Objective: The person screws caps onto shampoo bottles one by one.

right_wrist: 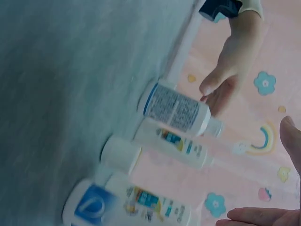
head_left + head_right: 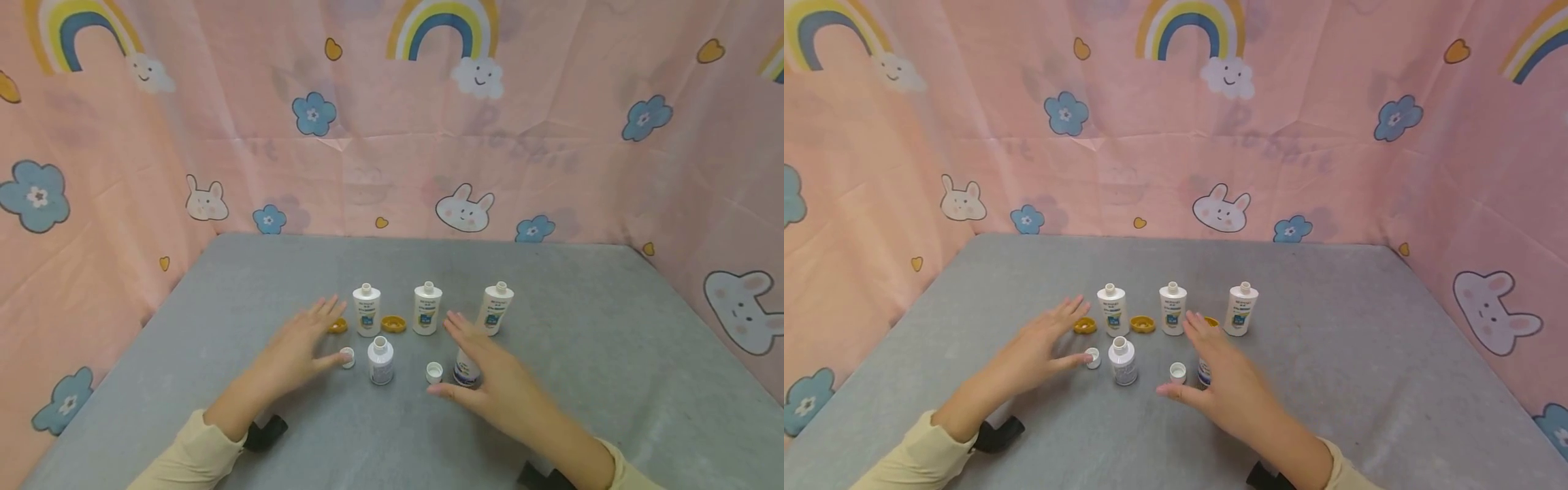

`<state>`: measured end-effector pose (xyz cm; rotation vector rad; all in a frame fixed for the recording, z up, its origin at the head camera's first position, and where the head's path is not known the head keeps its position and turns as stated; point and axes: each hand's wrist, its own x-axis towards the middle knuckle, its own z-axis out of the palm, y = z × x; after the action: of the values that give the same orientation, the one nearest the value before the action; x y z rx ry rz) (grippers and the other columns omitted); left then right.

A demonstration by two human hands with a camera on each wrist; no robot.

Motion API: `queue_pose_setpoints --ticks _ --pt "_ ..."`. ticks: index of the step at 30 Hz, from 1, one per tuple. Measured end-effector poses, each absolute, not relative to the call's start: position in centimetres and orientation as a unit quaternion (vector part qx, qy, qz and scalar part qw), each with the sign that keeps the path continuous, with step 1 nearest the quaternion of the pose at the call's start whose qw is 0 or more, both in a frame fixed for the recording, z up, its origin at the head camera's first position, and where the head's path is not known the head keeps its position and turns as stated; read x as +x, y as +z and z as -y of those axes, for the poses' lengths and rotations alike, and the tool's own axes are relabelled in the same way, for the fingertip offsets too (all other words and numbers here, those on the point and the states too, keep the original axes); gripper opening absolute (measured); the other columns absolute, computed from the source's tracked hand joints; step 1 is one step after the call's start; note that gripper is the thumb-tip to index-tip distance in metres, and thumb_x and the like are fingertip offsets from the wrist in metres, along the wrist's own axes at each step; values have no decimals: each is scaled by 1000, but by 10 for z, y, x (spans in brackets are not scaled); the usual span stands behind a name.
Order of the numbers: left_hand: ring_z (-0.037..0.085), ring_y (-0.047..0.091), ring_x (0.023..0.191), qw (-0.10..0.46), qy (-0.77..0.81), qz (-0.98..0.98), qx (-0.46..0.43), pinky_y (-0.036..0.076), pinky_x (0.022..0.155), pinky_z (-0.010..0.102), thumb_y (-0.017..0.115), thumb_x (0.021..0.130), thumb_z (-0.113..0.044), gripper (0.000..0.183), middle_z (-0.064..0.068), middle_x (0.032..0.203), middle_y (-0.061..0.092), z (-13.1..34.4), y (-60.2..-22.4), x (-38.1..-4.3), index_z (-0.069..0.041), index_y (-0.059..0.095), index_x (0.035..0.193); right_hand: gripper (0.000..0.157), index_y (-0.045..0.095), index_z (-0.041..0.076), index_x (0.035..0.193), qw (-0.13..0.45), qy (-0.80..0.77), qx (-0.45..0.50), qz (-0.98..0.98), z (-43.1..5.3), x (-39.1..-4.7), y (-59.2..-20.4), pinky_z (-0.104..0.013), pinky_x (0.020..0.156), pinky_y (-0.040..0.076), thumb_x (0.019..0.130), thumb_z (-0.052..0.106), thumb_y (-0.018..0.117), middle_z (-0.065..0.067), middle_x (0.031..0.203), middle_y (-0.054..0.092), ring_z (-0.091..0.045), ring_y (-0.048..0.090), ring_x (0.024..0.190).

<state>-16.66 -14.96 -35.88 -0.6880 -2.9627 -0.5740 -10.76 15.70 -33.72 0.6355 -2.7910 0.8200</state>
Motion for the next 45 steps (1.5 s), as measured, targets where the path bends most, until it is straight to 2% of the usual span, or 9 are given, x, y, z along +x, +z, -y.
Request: queue_pose_setpoints --ticks 5,11,16,20,24,29,33,40,45 --pt "37 29 150 17 -193 953 -234 28 120 58 80 83 -38 89 13 162 31 146 -363 -165 -8 35 154 92 43 10 150 75 302 214 926 -145 -110 -343 -56 107 44 77 51 80 -7 158 39 -33 45 141" --pt "36 40 144 11 -210 952 -221 34 116 57 84 79 -32 80 15 154 45 144 -367 -161 -5 49 146 93 44 12 150 42 329 209 920 -132 -113 -348 -55 108 44 73 42 86 -5 157 41 -31 47 140" --pt "32 61 125 22 -246 947 -204 48 106 49 86 76 -25 66 11 135 65 142 -371 -160 -6 61 135 89 51 10 145 39 359 215 907 -124 -117 -350 -50 105 48 70 40 89 -7 149 52 -31 54 134" --pt "33 70 107 21 -286 942 -175 57 91 46 87 75 -20 55 14 121 72 141 -373 -159 -5 69 124 83 57 8 140 19 399 212 892 -116 -121 -351 -45 101 52 70 35 89 -10 142 58 -31 59 128" --pt "32 73 98 1 -337 930 -148 60 83 41 87 74 -16 49 16 117 73 141 -375 -161 -3 72 118 78 58 8 139 -22 440 185 878 -109 -125 -353 -43 100 52 70 28 90 -11 140 60 -34 60 126" --pt "32 70 109 -43 -410 904 -115 59 90 40 88 73 -12 51 17 121 71 143 -378 -166 1 70 119 76 60 10 137 -58 471 135 870 -101 -131 -353 -43 101 52 69 24 91 -11 141 60 -36 60 126" --pt "29 70 110 -66 -434 892 -106 58 92 41 88 73 -13 48 15 118 72 144 -380 -169 0 70 116 75 59 8 138 -85 495 120 856 -95 -137 -357 -40 102 51 70 20 90 -12 143 58 -36 58 129" --pt "27 70 110 -101 -455 879 -106 57 93 41 87 75 -14 46 13 116 73 148 -381 -174 -2 71 116 70 60 1 134 -91 517 137 840 -89 -148 -366 -34 102 52 71 15 89 -14 139 61 -32 60 127" --pt "24 70 107 -118 -463 871 -114 57 92 39 86 76 -12 44 12 116 74 149 -383 -177 -2 71 116 65 62 0 131 -107 541 137 823 -86 -155 -372 -38 103 51 73 12 88 -14 136 63 -32 61 126"
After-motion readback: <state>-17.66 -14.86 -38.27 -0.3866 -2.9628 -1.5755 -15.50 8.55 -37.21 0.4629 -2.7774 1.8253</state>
